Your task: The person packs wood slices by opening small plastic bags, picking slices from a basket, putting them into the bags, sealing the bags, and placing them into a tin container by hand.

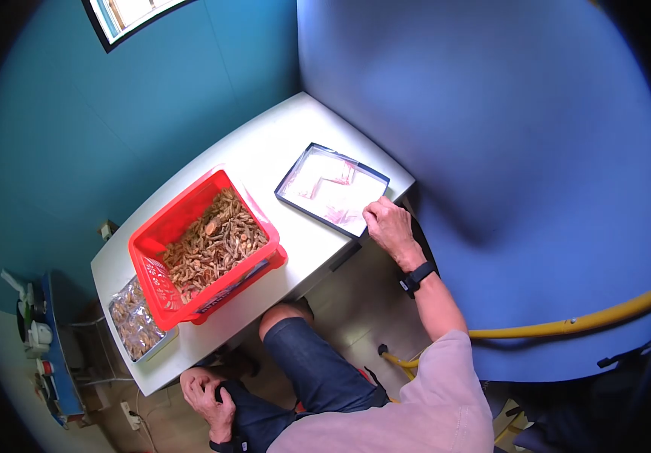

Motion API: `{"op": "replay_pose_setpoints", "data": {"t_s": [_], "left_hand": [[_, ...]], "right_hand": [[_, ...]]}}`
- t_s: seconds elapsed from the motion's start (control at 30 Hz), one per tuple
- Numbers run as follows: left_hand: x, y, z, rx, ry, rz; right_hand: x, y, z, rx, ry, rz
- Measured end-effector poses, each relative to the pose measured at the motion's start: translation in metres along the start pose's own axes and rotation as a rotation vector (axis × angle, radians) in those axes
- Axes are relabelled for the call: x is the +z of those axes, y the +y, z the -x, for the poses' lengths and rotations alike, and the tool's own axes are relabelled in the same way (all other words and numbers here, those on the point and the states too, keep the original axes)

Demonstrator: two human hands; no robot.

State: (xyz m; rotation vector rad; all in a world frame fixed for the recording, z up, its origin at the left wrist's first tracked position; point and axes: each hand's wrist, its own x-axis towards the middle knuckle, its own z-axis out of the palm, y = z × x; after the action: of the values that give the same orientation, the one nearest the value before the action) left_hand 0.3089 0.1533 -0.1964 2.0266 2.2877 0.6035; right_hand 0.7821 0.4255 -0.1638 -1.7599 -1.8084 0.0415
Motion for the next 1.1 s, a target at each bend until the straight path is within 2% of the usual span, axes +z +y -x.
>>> {"op": "replay_pose_setpoints", "data": {"t_s": [0.23,0.43,0.5,0.53,0.6,0.63,0.67,0.7,0.8,0.93,0.97,1.1], "left_hand": [[0.003,-0.006,0.004,0.027,0.011,0.01],[0.003,-0.005,0.005,0.044,0.045,0.029],[0.003,-0.006,0.005,0.054,0.035,0.041],[0.0,-0.004,0.006,0.057,0.021,0.045],[-0.005,0.0,0.007,0.034,0.004,0.102],[-0.009,0.005,0.006,0.01,-0.019,0.162],[-0.015,0.01,0.002,0.052,-0.02,0.158],[-0.022,0.016,-0.003,0.031,-0.058,0.284],[-0.054,0.053,-0.017,-0.152,-0.239,0.733],[-0.08,0.093,-0.024,-0.268,-0.467,1.28],[-0.083,0.099,-0.024,-0.27,-0.507,1.351],[-0.095,0.107,-0.016,-0.21,-0.616,1.468]], "right_hand": [[0.001,0.001,-0.005,0.013,-0.062,-0.05],[-0.013,-0.002,0.012,0.16,-0.024,-0.215],[-0.019,-0.005,0.015,0.324,-0.124,-0.415],[-0.022,-0.007,0.017,0.32,-0.122,-0.418],[-0.03,-0.011,0.021,0.334,-0.269,-0.821],[-0.039,-0.022,0.025,0.321,-0.282,-0.822],[-0.052,-0.04,0.031,0.32,-0.37,-0.903],[-0.064,-0.059,0.037,0.319,-0.47,-0.983],[-0.078,-0.106,0.062,0.194,-0.717,-1.06],[-0.083,-0.162,0.099,0.027,-1.088,-1.202],[-0.08,-0.172,0.107,-0.025,-1.173,-1.273],[-0.076,-0.198,0.128,-0.181,-1.396,-1.172]]}}
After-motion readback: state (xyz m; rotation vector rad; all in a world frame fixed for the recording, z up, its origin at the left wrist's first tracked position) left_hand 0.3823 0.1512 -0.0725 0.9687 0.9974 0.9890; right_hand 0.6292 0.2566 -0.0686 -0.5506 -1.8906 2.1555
